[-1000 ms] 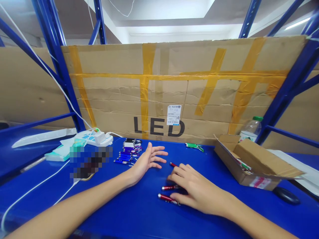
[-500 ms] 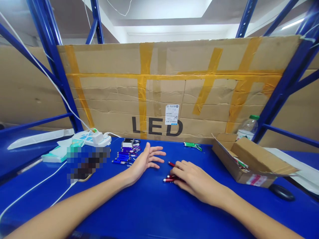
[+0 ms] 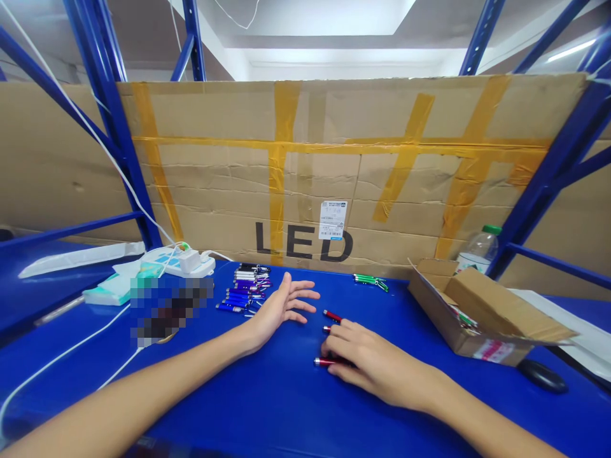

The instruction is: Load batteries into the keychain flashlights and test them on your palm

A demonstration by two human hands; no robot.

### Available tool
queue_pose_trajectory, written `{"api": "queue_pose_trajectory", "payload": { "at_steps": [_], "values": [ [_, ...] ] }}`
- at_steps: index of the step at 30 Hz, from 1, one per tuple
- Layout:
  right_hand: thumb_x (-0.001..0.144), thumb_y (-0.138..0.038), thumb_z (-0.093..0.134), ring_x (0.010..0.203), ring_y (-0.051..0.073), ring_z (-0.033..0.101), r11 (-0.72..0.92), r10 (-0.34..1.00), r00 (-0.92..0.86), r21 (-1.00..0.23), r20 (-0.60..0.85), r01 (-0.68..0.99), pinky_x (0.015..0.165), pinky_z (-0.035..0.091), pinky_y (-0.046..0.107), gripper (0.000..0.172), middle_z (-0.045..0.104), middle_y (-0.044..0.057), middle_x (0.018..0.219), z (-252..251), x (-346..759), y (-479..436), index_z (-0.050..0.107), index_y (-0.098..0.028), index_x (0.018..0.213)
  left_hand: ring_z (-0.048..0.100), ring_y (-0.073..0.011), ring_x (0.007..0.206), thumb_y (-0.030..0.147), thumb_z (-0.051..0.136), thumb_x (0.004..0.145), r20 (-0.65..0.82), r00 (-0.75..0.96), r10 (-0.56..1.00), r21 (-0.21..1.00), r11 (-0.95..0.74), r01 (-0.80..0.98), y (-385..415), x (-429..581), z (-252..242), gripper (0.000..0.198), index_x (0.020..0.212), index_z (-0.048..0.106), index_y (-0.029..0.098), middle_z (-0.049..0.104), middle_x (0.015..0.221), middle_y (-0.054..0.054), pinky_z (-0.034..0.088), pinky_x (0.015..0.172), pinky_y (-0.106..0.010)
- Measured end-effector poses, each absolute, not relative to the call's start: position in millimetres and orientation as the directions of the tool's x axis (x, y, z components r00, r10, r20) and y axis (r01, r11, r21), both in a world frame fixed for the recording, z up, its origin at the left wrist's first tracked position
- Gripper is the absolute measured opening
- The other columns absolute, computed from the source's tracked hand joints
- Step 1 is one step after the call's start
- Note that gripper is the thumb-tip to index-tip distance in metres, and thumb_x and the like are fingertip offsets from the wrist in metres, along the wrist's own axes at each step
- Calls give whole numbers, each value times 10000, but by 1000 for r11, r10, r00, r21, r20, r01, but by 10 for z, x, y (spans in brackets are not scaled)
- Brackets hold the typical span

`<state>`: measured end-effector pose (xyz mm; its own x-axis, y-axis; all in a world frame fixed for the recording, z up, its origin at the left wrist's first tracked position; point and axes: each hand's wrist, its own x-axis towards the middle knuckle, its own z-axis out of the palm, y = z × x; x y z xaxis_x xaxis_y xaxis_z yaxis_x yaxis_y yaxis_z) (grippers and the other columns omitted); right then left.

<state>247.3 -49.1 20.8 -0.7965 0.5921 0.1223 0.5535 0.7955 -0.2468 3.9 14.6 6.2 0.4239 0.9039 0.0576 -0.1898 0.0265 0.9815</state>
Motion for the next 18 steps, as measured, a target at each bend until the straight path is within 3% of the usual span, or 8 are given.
{"api": "queue_pose_trajectory", "payload": {
  "at_steps": [4,7,11,14,18],
  "values": [
    [1154,-311,446,1032,247,633,787,611,-776,-237,160,570,1022,511,450,192,692,75,1099,210,2474,-468,619,-234,1122,711,-273,1065,785,394,1035,58,433,900,981,29,-190,125,38,73,755,1368,675,169,722,1344,-186,562,819,-336],
    [1156,-317,411,1004,248,624,743,668,-699,-274,254,611,914,545,415,188,687,88,1116,214,2493,-445,580,-237,1133,711,-277,1071,789,408,1029,55,443,895,981,33,-189,115,38,71,753,1367,677,172,721,1345,-186,564,827,-343],
    [1164,-334,372,1010,242,645,704,709,-591,-343,384,622,903,543,397,190,689,101,1163,243,2521,-446,539,-248,1190,715,-282,1069,788,405,1030,57,440,896,982,30,-189,141,39,43,749,1359,682,175,723,1342,-184,561,818,-345],
    [1172,-325,333,1001,230,674,684,729,-573,-368,375,630,881,543,375,206,682,87,1163,270,2536,-453,517,-258,1235,720,-278,1051,785,377,1039,66,435,898,981,21,-192,163,41,32,751,1364,682,180,728,1335,-182,559,809,-340],
    [1176,-334,308,1002,246,692,678,734,-608,-279,301,680,887,548,395,269,662,99,1156,240,2540,-427,542,-241,1272,715,-279,1061,791,387,1032,53,416,908,982,27,-186,154,44,57,765,1364,673,164,724,1338,-189,564,809,-339]
  ]
}}
